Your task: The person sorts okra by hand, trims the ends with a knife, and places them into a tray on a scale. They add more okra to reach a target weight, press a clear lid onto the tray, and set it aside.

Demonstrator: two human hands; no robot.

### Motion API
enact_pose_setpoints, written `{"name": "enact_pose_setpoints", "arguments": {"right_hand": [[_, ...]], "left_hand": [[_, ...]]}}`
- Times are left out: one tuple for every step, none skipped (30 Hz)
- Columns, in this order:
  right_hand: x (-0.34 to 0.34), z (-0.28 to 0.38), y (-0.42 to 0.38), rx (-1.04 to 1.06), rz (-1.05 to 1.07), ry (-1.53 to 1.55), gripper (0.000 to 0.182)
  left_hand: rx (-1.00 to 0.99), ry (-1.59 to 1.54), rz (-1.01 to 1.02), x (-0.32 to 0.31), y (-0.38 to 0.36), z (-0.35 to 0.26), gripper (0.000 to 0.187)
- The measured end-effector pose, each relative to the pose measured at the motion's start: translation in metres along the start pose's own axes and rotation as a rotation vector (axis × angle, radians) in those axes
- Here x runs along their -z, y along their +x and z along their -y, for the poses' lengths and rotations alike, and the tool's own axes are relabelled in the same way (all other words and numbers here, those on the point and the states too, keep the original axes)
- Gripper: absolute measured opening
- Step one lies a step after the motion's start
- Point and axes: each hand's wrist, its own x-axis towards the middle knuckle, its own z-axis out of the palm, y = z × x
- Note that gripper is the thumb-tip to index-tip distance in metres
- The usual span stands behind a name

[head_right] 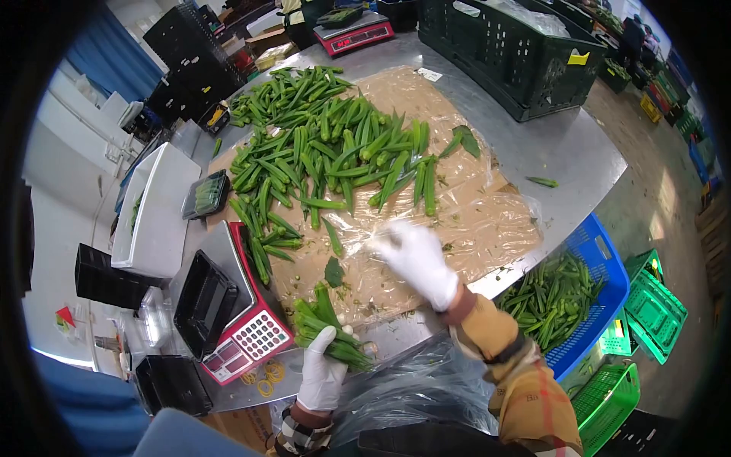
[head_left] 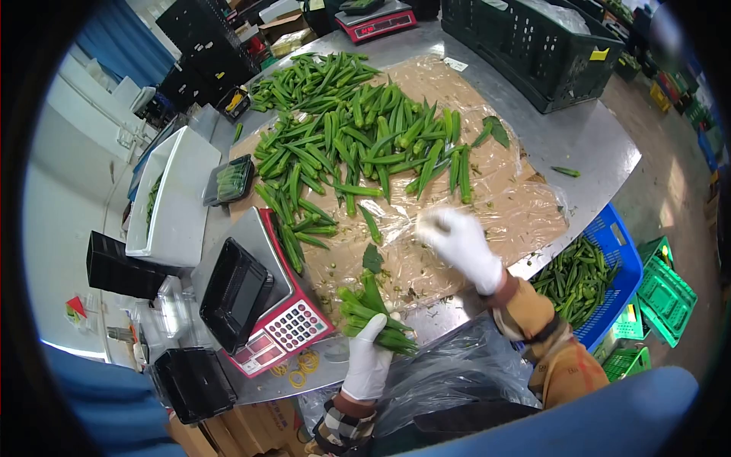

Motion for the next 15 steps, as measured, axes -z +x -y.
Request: {"name": "enact_pose_setpoints", "arguments": {"right_hand": [[-0.001, -0.009, 0.024, -0.018, -0.074, -0.051, 0.039], [-0.007, -0.026, 0.044, 0.028, -0.129, -0.302, 0.055], [-0.009, -0.029, 0.059, -0.08, -0.072, -0.402, 0.075], [-0.015, -0.03, 0.072, -0.173, -0.044, -0.406, 0.081], [-0.021, -0.031, 0.082, -0.266, -0.015, -0.408, 0.088], [-0.025, -0.039, 0.088, -0.323, 0.011, -0.371, 0.087], [-0.029, -0.051, 0.093, -0.379, 0.04, -0.333, 0.087], [-0.033, -0.062, 0.093, -0.435, 0.07, -0.297, 0.087], [-0.035, -0.072, 0.088, -0.392, -0.037, -0.292, 0.075], [-0.035, -0.089, 0.081, -0.346, -0.084, -0.035, 0.067], [-0.036, -0.103, 0.073, -0.297, -0.127, 0.221, 0.059], [-0.015, -0.083, 0.061, -0.346, -0.018, 0.597, 0.048], [0.011, -0.055, 0.047, -0.404, 0.07, 0.665, 0.041], [0.023, -0.048, 0.033, -0.441, 0.086, 0.752, 0.041], [0.033, -0.044, 0.021, -0.477, 0.101, 0.838, 0.041]], "left_hand": [[0.029, 0.002, 0.021, -0.002, -0.002, -0.001, 0.03], [0.058, 0.005, 0.041, -0.004, -0.004, -0.003, 0.03], [0.086, 0.008, 0.06, -0.005, -0.006, -0.005, 0.03], [0.076, 0.013, 0.048, -0.004, -0.006, -0.003, 0.03], [0.066, 0.019, 0.037, -0.001, -0.004, -0.001, 0.029], [0.057, 0.023, 0.024, 0.001, -0.003, 0.0, 0.029], [0.048, 0.016, 0.009, 0.0, -0.004, -0.001, 0.029], [0.039, 0.007, -0.007, -0.001, -0.005, -0.002, 0.029], [0.029, -0.002, -0.021, -0.002, -0.006, -0.004, 0.029], [0.015, 0.006, -0.025, -0.001, -0.005, -0.005, 0.029], [0.002, 0.013, -0.03, 0.001, -0.005, -0.006, 0.029], [-0.008, 0.02, -0.038, 0.003, -0.005, -0.006, 0.028], [0.01, 0.017, -0.027, 0.005, -0.004, -0.006, 0.028], [0.028, 0.013, -0.014, 0.007, -0.002, -0.007, 0.029], [0.047, 0.009, 0.001, 0.008, 0.0, -0.006, 0.029]]}}
